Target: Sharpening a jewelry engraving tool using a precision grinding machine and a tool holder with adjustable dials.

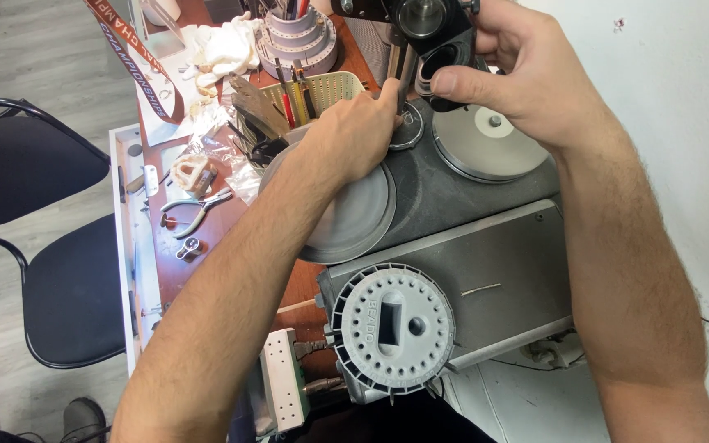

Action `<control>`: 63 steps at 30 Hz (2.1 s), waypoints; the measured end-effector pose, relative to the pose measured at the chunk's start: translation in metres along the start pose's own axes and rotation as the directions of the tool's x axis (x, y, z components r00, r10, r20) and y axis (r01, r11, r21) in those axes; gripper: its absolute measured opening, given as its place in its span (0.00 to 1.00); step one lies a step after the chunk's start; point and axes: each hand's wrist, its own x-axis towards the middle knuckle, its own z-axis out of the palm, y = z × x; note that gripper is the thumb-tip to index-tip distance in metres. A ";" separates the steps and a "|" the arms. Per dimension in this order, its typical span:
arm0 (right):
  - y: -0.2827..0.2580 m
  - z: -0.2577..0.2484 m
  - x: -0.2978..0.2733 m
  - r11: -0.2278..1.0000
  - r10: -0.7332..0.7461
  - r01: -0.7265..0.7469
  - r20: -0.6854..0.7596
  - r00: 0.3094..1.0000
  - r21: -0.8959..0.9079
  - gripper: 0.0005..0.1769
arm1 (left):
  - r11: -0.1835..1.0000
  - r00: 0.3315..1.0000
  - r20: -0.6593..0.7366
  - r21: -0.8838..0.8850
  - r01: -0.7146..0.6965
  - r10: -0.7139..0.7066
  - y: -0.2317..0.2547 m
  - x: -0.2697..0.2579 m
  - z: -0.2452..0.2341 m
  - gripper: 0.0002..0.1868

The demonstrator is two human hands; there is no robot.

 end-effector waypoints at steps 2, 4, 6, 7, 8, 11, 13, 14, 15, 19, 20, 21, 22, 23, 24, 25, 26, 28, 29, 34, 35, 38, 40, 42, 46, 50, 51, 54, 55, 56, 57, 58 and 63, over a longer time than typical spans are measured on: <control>0.002 -0.001 0.000 1.000 0.012 -0.012 -0.005 1.000 -0.018 0.21 | 1.000 1.000 0.014 0.007 0.008 -0.008 -0.001 0.001 0.000 0.12; 0.003 -0.002 0.000 0.999 0.023 -0.023 -0.012 1.000 -0.037 0.19 | 1.000 1.000 0.025 0.014 0.013 -0.013 -0.003 0.003 0.001 0.11; 0.003 -0.003 0.000 0.999 0.025 -0.025 -0.002 1.000 -0.033 0.19 | 0.998 0.999 -0.005 0.047 -0.048 0.049 -0.007 0.005 0.005 0.11; 0.002 -0.003 0.000 0.999 0.026 -0.026 -0.002 1.000 -0.032 0.19 | 0.998 0.999 -0.004 0.047 -0.048 0.048 -0.007 0.005 0.004 0.11; 0.002 -0.002 0.000 1.000 0.023 -0.023 0.023 0.999 -0.017 0.20 | 0.999 0.999 0.004 0.036 -0.041 0.040 -0.006 0.004 0.003 0.11; 0.000 -0.001 -0.001 1.000 0.027 -0.028 0.054 0.998 0.005 0.21 | 0.999 0.999 0.022 0.025 -0.032 0.032 -0.004 0.002 -0.002 0.11; 0.002 -0.002 -0.002 0.999 0.035 -0.036 0.060 0.998 0.011 0.22 | 0.999 0.999 0.031 0.024 -0.032 0.031 -0.003 0.003 -0.002 0.11; 0.003 -0.003 -0.002 1.000 0.025 -0.025 0.064 0.998 0.008 0.21 | 1.000 0.999 0.032 0.016 -0.020 0.019 -0.004 0.005 0.000 0.12; 0.005 -0.004 -0.002 1.000 0.014 -0.014 0.068 0.998 0.006 0.20 | 1.000 0.999 0.034 0.009 -0.007 0.007 -0.005 0.006 0.001 0.12; 0.010 -0.007 -0.002 1.000 0.019 -0.021 0.081 0.997 0.021 0.19 | 0.998 0.999 0.050 -0.065 -0.012 0.015 -0.002 0.009 -0.003 0.18; 0.011 -0.008 -0.002 1.000 0.001 -0.003 0.096 0.995 0.016 0.18 | 0.997 1.000 0.013 -0.078 -0.025 0.026 -0.004 0.010 0.000 0.16; 0.012 -0.009 -0.001 1.000 -0.018 0.017 0.112 0.994 0.012 0.17 | 0.995 0.999 -0.024 -0.089 -0.038 0.036 -0.007 0.012 0.003 0.15; 0.012 -0.009 -0.001 1.000 -0.018 0.016 0.112 0.994 0.012 0.17 | 0.995 0.999 -0.024 -0.090 -0.038 0.036 -0.006 0.012 0.003 0.15; 0.011 -0.009 -0.001 1.000 -0.024 0.023 0.121 0.992 0.017 0.18 | 0.996 1.000 -0.019 -0.084 -0.026 0.024 -0.006 0.011 0.003 0.16; 0.011 -0.009 -0.001 0.999 -0.031 0.029 0.130 0.991 0.022 0.20 | 0.997 1.000 -0.014 -0.078 -0.014 0.013 -0.005 0.010 0.003 0.16; 0.012 -0.009 -0.001 0.999 -0.031 0.028 0.130 0.991 0.023 0.20 | 0.997 1.000 -0.014 -0.078 -0.013 0.012 -0.005 0.010 0.003 0.16; 0.013 -0.010 -0.001 0.999 -0.033 0.031 0.129 0.991 0.021 0.19 | 0.996 1.000 -0.019 -0.090 -0.019 0.017 -0.006 0.010 0.003 0.15; 0.013 -0.010 -0.002 0.999 -0.034 0.032 0.126 0.991 0.018 0.18 | 0.994 0.999 -0.024 -0.101 -0.027 0.025 -0.007 0.012 0.006 0.14; 0.013 -0.010 -0.002 0.999 -0.039 0.037 0.133 0.990 0.017 0.18 | 0.994 0.998 -0.043 -0.101 -0.040 0.036 -0.008 0.013 0.008 0.14; 0.015 -0.012 -0.002 0.998 -0.062 0.062 0.144 0.988 -0.001 0.18 | 0.994 0.999 -0.054 -0.111 -0.009 0.003 -0.003 0.010 0.005 0.15; 0.017 -0.012 -0.002 0.998 -0.063 0.064 0.145 0.987 -0.001 0.17 | 0.994 0.999 -0.046 -0.112 0.011 -0.016 -0.002 0.010 0.004 0.15; 0.019 -0.012 -0.002 0.997 -0.073 0.074 0.154 0.985 0.002 0.17 | 0.995 0.999 -0.040 -0.103 0.012 -0.016 -0.006 0.011 0.005 0.15; 0.019 -0.013 -0.002 0.997 -0.082 0.082 0.160 0.984 0.004 0.18 | 0.996 0.999 -0.044 -0.093 -0.011 0.007 -0.008 0.011 0.003 0.15; 0.017 -0.013 -0.003 0.999 -0.040 0.038 0.135 0.990 0.011 0.18 | 0.998 1.000 -0.008 -0.063 -0.009 0.008 -0.007 0.008 -0.003 0.15; 0.011 -0.011 -0.003 0.999 -0.039 0.039 0.132 0.990 0.003 0.16 | 0.986 0.990 -0.075 0.130 -0.106 0.116 -0.017 0.016 0.012 0.17; 0.010 -0.012 -0.003 0.999 -0.029 0.026 0.120 0.992 0.028 0.23 | 0.976 0.989 -0.053 0.175 -0.128 0.139 -0.017 0.014 0.007 0.18; 0.010 -0.011 -0.003 0.999 -0.033 0.029 0.124 0.992 0.029 0.23 | 0.962 0.986 -0.069 0.239 -0.134 0.155 -0.019 0.014 0.009 0.21; 0.012 -0.011 -0.003 1.000 -0.020 0.020 0.107 0.994 -0.002 0.23 | 0.955 0.986 -0.066 0.268 -0.131 0.154 -0.020 0.016 0.009 0.24; 0.013 -0.010 -0.003 1.000 -0.019 0.019 0.107 0.994 -0.001 0.23 | 0.955 0.986 -0.066 0.268 -0.131 0.153 -0.021 0.016 0.011 0.24; 0.013 -0.010 -0.003 1.000 -0.021 0.022 0.100 0.995 -0.004 0.21 | 0.953 0.983 -0.090 0.273 -0.130 0.160 -0.023 0.017 0.013 0.22; 0.014 -0.010 -0.003 1.000 -0.025 0.026 0.092 0.995 -0.007 0.19 | 0.951 0.979 -0.116 0.279 -0.130 0.168 -0.024 0.019 0.014 0.21; 0.012 -0.010 -0.002 1.000 -0.026 0.027 0.092 0.995 -0.007 0.19 | 0.951 0.979 -0.117 0.280 -0.130 0.168 -0.026 0.022 0.018 0.21; 0.011 -0.010 -0.001 0.998 -0.044 0.046 0.086 0.995 -0.030 0.20 | 0.867 0.939 -0.306 0.498 0.018 0.155 -0.033 0.036 0.035 0.26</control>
